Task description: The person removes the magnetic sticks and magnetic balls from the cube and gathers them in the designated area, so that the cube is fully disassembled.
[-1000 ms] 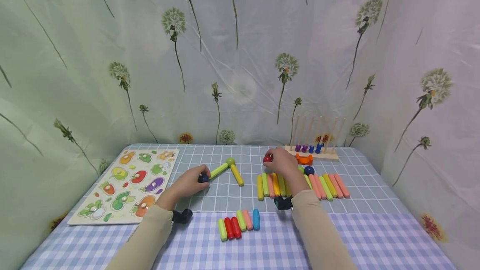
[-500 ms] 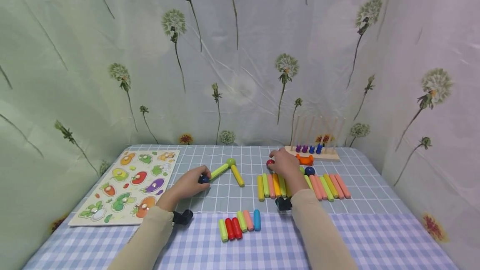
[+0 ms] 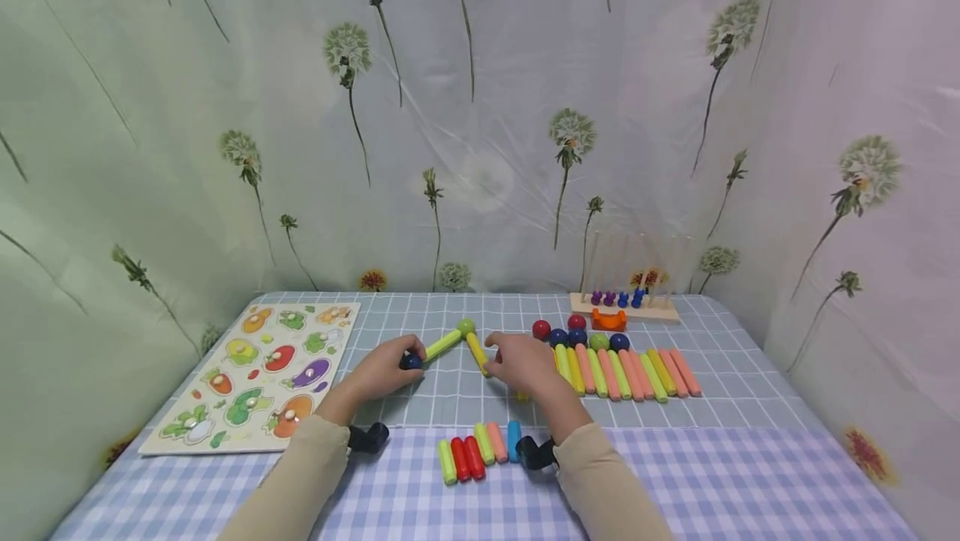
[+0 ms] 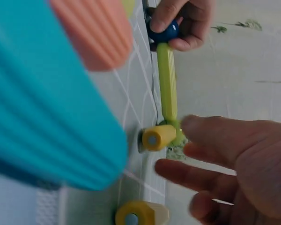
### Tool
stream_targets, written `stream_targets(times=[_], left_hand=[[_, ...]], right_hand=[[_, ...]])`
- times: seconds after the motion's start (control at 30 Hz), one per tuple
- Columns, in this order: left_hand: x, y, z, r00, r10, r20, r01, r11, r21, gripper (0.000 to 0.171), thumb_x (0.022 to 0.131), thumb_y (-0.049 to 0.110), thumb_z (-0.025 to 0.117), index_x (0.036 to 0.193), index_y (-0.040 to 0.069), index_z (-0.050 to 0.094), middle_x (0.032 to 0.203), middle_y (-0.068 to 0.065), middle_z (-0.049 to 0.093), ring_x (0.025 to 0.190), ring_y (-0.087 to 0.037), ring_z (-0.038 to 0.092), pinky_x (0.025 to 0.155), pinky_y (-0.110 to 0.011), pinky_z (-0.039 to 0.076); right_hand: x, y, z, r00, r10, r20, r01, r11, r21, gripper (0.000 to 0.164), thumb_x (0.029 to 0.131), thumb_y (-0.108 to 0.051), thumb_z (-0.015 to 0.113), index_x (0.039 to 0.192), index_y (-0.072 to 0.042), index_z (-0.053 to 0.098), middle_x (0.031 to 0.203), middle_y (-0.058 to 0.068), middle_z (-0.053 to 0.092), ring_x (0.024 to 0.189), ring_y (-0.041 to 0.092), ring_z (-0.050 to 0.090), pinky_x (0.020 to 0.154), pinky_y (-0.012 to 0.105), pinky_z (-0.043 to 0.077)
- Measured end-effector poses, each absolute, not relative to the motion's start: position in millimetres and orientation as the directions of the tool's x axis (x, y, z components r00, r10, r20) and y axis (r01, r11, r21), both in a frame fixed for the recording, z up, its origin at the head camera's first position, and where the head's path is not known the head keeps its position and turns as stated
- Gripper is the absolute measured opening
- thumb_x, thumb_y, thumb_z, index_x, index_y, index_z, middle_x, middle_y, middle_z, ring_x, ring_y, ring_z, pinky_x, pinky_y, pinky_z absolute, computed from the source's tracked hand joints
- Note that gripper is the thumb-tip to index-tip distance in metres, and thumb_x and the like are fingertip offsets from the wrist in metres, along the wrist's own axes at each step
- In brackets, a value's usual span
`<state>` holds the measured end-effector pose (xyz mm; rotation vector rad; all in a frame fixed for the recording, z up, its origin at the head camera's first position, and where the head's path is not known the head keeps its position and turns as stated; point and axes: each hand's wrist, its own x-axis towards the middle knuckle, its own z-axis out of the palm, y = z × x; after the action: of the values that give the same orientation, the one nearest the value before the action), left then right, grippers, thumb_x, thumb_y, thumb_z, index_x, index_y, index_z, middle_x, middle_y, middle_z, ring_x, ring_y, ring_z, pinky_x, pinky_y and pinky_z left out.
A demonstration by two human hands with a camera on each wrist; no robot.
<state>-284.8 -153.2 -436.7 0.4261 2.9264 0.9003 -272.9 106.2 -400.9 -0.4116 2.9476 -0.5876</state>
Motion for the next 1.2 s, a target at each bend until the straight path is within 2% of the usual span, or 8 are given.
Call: stream_targets(times=[0.17, 0.33, 0.5, 0.67, 0.83, 0.93, 1.07, 1.2], left_hand=[[-285, -152, -440, -0.953, 0.296, 0.062, 0.279, 0.784, 0.554, 0.019, 0.087, 0.017, 0.076, 0.099, 0.021, 0.062, 0.107, 0.0, 0.066, 0.095, -0.017, 0.057, 0.093, -0.044, 0.05], [-285, -152, -441, -0.945, 0.319, 0.075, 0.304, 0.766, 0.566, 0.018, 0.088, 0.017, 0.076, 0.099, 0.021, 0.062, 0.107, 0.0, 0.067, 0.095, -0.015, 0.058, 0.093, -0.043, 0.05], [-283, -150, -440, -0.951, 0.305, 0.056, 0.277, 0.753, 0.597, 0.019, 0.089, 0.018, 0.075, 0.102, 0.022, 0.062, 0.111, -0.001, 0.067, 0.1, -0.017, 0.059, 0.096, -0.045, 0.05], [-282, -149, -440, -0.961, 0.276, 0.023, 0.23, 0.751, 0.619, 0.024, 0.09, 0.021, 0.074, 0.11, 0.022, 0.061, 0.117, -0.003, 0.066, 0.105, -0.019, 0.059, 0.1, -0.047, 0.049], [-282, -149, -439, -0.962, 0.27, 0.025, 0.227, 0.751, 0.621, 0.026, 0.09, 0.021, 0.074, 0.112, 0.022, 0.061, 0.119, -0.004, 0.066, 0.106, -0.02, 0.059, 0.101, -0.048, 0.049], [-281, -149, -439, -0.963, 0.269, 0.025, 0.226, 0.751, 0.62, 0.026, 0.09, 0.021, 0.074, 0.112, 0.022, 0.061, 0.119, -0.003, 0.066, 0.107, -0.019, 0.059, 0.101, -0.048, 0.049], [-282, -148, -439, -0.963, 0.268, 0.025, 0.225, 0.752, 0.619, 0.026, 0.09, 0.022, 0.074, 0.112, 0.022, 0.061, 0.119, -0.003, 0.066, 0.109, -0.02, 0.06, 0.101, -0.047, 0.049], [-282, -148, -438, -0.964, 0.266, 0.028, 0.226, 0.752, 0.619, 0.026, 0.09, 0.021, 0.075, 0.112, 0.022, 0.061, 0.118, -0.003, 0.066, 0.11, -0.02, 0.061, 0.101, -0.048, 0.049]], right_hand=[[-270, 101, -408, -0.91, -0.402, -0.1, -0.353, 0.879, -0.319, 0.048, 0.086, -0.033, 0.077, 0.133, -0.03, 0.063, 0.101, -0.002, 0.067, 0.086, 0.014, 0.058, 0.076, 0.034, 0.053], [-266, 101, -412, -0.878, -0.468, -0.098, -0.427, 0.86, -0.28, 0.027, 0.085, -0.033, 0.078, 0.112, -0.03, 0.073, 0.093, -0.004, 0.058, 0.084, 0.013, 0.052, 0.073, 0.031, 0.05], [-267, 101, -413, -0.896, -0.44, -0.057, -0.407, 0.866, -0.29, 0.017, 0.086, -0.029, 0.077, 0.098, -0.029, 0.066, 0.09, -0.003, 0.055, 0.079, 0.014, 0.052, 0.069, 0.029, 0.048], [-268, 101, -407, -0.932, -0.363, 0.012, -0.345, 0.876, -0.337, 0.018, 0.09, -0.026, 0.071, 0.105, -0.026, 0.06, 0.092, -0.002, 0.059, 0.075, 0.016, 0.052, 0.065, 0.029, 0.047], [-268, 103, -404, -0.953, -0.298, 0.064, -0.299, 0.876, -0.379, 0.022, 0.094, -0.031, 0.068, 0.11, -0.025, 0.053, 0.077, -0.003, 0.058, 0.062, 0.017, 0.051, 0.056, 0.027, 0.042], [-268, 104, -405, -0.958, -0.276, 0.083, -0.287, 0.88, -0.379, 0.03, 0.094, -0.033, 0.067, 0.121, -0.025, 0.055, 0.075, -0.002, 0.059, 0.059, 0.018, 0.051, 0.055, 0.028, 0.043], [-269, 105, -407, -0.963, -0.262, 0.066, -0.269, 0.901, -0.34, 0.049, 0.093, -0.036, 0.068, 0.139, -0.024, 0.056, 0.099, 0.001, 0.071, 0.071, 0.017, 0.058, 0.063, 0.029, 0.051], [-269, 107, -409, -0.961, -0.276, 0.017, -0.269, 0.919, -0.288, 0.048, 0.092, -0.036, 0.07, 0.137, -0.024, 0.062, 0.123, 0.003, 0.07, 0.086, 0.015, 0.058, 0.073, 0.029, 0.053]])
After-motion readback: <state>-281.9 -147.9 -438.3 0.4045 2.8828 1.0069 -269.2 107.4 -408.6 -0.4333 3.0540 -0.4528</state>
